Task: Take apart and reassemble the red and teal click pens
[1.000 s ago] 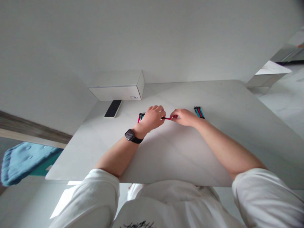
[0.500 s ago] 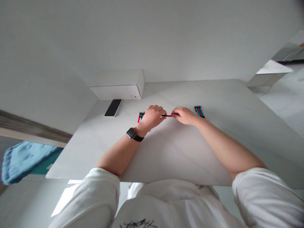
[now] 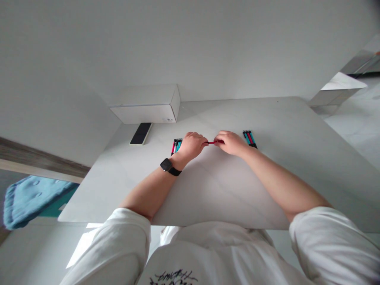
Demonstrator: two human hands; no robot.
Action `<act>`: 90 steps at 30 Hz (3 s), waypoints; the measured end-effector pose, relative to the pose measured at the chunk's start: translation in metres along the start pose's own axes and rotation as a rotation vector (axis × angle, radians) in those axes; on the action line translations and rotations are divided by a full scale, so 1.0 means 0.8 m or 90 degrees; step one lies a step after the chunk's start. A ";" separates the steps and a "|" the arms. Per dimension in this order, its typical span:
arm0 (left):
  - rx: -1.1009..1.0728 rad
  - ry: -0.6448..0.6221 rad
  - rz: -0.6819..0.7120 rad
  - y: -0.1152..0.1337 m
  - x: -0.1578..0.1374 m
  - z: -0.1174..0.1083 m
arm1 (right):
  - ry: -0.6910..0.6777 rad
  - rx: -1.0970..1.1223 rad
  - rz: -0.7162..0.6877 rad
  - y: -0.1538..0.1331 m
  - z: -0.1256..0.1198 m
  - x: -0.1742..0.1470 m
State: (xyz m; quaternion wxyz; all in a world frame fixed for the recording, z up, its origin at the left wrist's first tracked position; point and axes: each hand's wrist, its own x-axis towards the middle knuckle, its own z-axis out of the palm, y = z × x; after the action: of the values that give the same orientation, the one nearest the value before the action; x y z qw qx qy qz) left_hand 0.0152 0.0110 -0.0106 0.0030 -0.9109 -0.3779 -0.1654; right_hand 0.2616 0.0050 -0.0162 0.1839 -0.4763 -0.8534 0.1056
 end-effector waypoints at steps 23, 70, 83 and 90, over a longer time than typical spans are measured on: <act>0.009 0.052 -0.016 -0.002 -0.001 0.009 | 0.101 -0.010 -0.018 0.004 0.019 0.001; 0.008 0.042 -0.021 -0.004 -0.002 0.008 | 0.088 0.024 0.005 0.007 0.024 -0.002; 0.018 0.036 -0.023 -0.009 -0.002 0.011 | 0.075 0.141 0.031 0.033 0.006 0.002; 0.022 0.012 0.032 -0.007 -0.004 0.011 | 0.070 0.434 0.152 0.082 -0.010 0.006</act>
State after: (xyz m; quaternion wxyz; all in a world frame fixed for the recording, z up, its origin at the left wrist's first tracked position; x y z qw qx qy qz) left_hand 0.0117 0.0139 -0.0207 0.0269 -0.9183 -0.3576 -0.1675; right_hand 0.3133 0.0434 -0.0308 0.3641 -0.4891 -0.6962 0.3790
